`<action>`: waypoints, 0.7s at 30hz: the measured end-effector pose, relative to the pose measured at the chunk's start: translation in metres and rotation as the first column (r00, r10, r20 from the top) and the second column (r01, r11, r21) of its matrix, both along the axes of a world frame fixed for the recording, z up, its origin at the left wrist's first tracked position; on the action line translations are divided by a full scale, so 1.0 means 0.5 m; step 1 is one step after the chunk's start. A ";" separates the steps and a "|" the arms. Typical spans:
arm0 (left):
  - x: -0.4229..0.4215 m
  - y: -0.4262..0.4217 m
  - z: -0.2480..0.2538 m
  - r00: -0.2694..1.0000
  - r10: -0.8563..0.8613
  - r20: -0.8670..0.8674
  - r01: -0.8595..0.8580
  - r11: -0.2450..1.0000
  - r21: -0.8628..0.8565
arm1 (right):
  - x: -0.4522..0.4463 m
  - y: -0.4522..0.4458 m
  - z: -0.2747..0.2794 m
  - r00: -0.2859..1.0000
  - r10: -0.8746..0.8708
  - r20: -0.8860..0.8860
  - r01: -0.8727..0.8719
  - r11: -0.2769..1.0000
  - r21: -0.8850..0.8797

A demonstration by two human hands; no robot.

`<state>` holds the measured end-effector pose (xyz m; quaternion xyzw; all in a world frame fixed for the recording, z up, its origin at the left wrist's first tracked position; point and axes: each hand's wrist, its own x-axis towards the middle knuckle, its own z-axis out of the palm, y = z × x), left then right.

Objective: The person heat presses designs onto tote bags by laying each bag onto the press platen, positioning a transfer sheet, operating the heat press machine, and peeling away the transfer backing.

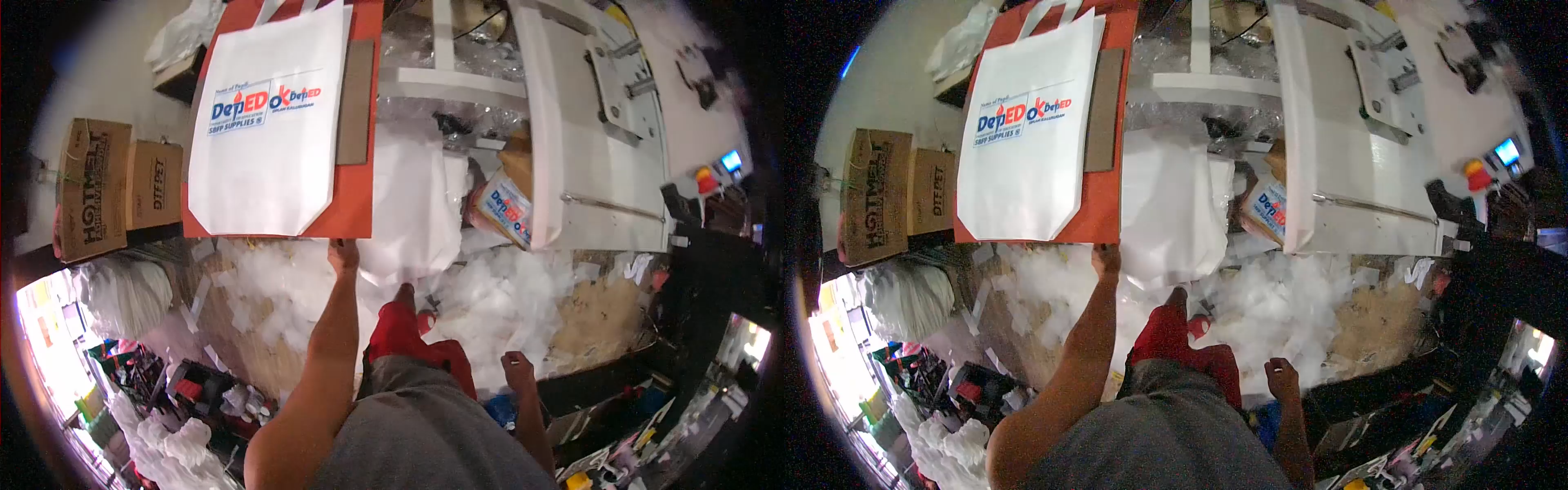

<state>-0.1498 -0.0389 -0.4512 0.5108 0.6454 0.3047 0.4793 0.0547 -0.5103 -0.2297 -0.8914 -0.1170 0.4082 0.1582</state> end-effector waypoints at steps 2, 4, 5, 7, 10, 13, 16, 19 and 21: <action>-0.022 0.023 0.036 0.965 -0.175 -0.197 0.155 0.981 -0.115 | -0.022 -0.024 -0.012 1.000 -0.012 0.020 0.012 1.000 -0.002; -0.057 0.020 0.025 0.962 -0.157 0.222 0.199 0.963 -0.179 | -0.042 -0.049 -0.045 0.997 -0.073 -0.017 0.074 0.994 0.081; -0.067 0.005 0.027 0.893 -0.140 0.429 0.217 0.967 -0.136 | -0.049 -0.059 -0.059 0.991 -0.119 -0.066 0.127 0.982 0.140; -0.041 -0.041 0.253 0.869 -0.219 0.444 0.337 0.919 -0.206 | -0.059 -0.045 -0.059 0.908 -0.280 -0.312 0.345 0.922 0.177; -0.100 -0.155 0.373 0.774 -0.322 0.545 0.491 0.849 -0.196 | -0.062 0.036 -0.024 0.511 -0.413 -0.754 0.773 0.604 0.193; -0.219 -0.252 0.356 0.570 -0.795 -0.209 0.800 0.595 -0.083 | -0.062 0.084 -0.025 0.288 -0.222 -0.931 0.867 0.473 0.156; -0.202 -0.359 0.644 0.782 -0.614 -0.109 0.540 0.754 -0.375 | -0.086 0.119 0.006 0.438 -0.161 -0.885 0.800 0.518 0.302; -0.246 -0.400 0.653 0.858 -0.495 0.137 0.509 0.856 -0.093 | -0.117 0.147 0.123 0.735 -0.165 -0.658 0.590 0.634 0.500; -0.254 -0.377 0.739 0.823 -0.569 0.010 0.568 0.822 0.042 | -0.113 0.165 0.165 0.870 -0.143 -0.471 0.429 0.691 0.582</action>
